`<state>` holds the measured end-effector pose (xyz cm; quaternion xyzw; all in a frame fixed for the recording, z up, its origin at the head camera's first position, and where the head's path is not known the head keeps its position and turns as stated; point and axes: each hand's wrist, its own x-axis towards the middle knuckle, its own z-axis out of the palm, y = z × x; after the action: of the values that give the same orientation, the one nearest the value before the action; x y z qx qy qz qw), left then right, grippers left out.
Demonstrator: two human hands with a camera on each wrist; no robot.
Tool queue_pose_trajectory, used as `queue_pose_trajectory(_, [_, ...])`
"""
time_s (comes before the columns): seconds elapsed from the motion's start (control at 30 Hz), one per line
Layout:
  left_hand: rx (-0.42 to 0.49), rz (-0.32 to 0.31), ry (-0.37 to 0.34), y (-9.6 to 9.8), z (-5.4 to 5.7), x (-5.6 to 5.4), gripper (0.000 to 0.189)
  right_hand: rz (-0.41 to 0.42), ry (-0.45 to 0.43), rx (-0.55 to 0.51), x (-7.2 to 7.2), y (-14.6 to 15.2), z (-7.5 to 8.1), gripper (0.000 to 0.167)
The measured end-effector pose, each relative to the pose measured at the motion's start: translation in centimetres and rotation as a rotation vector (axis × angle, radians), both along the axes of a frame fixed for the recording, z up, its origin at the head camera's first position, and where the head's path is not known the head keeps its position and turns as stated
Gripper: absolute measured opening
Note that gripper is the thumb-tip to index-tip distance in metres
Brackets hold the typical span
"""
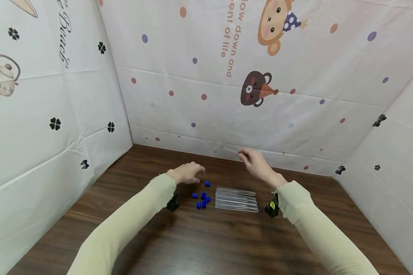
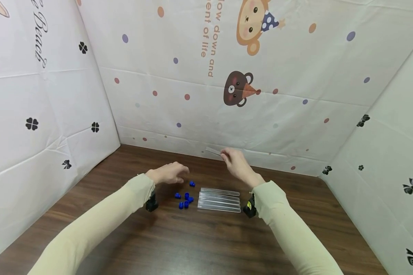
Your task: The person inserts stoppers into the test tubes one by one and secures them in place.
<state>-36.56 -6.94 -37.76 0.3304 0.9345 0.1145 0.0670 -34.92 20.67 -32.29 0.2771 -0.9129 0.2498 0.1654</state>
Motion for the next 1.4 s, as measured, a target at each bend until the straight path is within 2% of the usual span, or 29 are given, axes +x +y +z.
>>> queue_pose_trajectory(0.33, [-0.156,-0.046,0.052,2.9,-0.9,0.2,0.035,0.012,0.028,0.016,0.3,0.3,0.2,0.023])
queue_pose_trajectory(0.57, [-0.234,-0.043,0.106,4.3,-1.6,-0.2,0.036,0.01,0.055,0.025,0.3,0.6,0.1,0.02])
queue_pose_trajectory(0.73, [-0.245,-0.018,0.119,4.7,-2.0,-0.5,0.036,0.007,0.064,0.027,0.1,0.8,0.0,0.019])
queue_pose_trajectory(0.9, [-0.231,-0.032,0.136,4.7,-2.2,-0.7,0.029,0.007,0.064,0.028,0.2,1.0,0.1,0.019])
queue_pose_trajectory(1.0, [-0.194,-0.023,0.131,4.4,-2.4,-0.6,0.026,0.012,0.068,0.028,0.2,1.0,0.1,0.018])
queue_pose_trajectory(1.13, [-0.059,0.002,0.123,3.9,-2.1,-0.6,0.024,0.012,0.064,0.023,0.2,1.1,0.0,0.019])
queue_pose_trajectory(1.27, [0.092,0.03,0.174,3.6,-1.2,-0.8,0.016,0.008,0.061,0.019,0.1,1.3,-0.1,0.02])
queue_pose_trajectory(1.4, [0.206,0.059,0.218,3.3,0.1,-0.9,0.01,0.012,0.064,0.021,0.2,1.4,-0.2,0.02])
